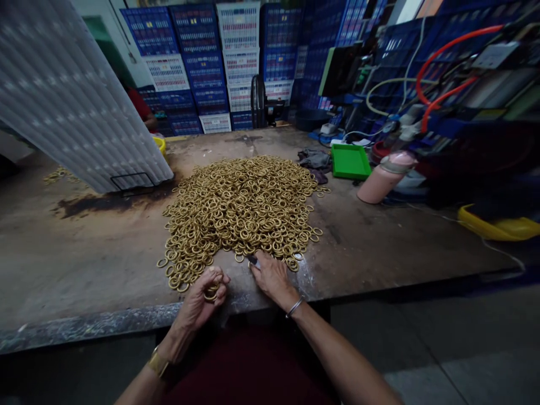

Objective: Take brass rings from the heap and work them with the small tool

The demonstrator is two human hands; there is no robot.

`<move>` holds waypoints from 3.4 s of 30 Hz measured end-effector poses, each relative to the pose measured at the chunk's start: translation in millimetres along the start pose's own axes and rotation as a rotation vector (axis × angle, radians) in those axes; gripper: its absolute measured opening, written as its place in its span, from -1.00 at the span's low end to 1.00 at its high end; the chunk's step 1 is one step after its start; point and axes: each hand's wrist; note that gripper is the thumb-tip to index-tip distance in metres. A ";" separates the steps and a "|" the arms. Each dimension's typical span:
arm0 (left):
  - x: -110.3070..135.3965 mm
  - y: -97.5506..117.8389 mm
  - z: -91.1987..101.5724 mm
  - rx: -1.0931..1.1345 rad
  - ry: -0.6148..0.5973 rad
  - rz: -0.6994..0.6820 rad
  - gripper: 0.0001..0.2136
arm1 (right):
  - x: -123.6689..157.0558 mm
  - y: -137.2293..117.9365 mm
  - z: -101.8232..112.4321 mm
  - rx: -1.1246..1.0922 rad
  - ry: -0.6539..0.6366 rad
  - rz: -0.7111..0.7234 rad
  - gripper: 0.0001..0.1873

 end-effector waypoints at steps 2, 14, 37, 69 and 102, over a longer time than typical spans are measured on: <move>-0.7 0.7 1.8 0.037 0.001 0.031 -0.74 | -0.9 -1.4 -0.7 0.013 -0.010 -0.020 -0.82; -8.8 -5.0 1.1 0.212 0.077 0.148 -0.80 | 4.7 -2.5 -3.0 0.042 -0.005 -0.013 -0.76; -7.8 -17.4 -11.7 -0.187 0.082 0.094 -0.67 | -2.1 1.4 -4.7 -0.077 -0.013 -0.005 -0.79; -4.9 -21.7 -11.1 -0.289 -0.028 -0.003 -0.73 | 2.3 -23.3 -5.0 -1.084 -0.185 -0.093 -0.85; 12.8 -11.1 -16.5 -0.470 -0.021 -0.139 -0.71 | 7.7 -18.8 -7.0 -0.260 -0.125 0.166 -0.79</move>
Point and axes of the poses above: each hand's wrist, its own x-axis away from the middle knuckle, its own z-axis out of the back of the hand, y = z × x, and after that the axes turned 1 degree about -x, right-handed
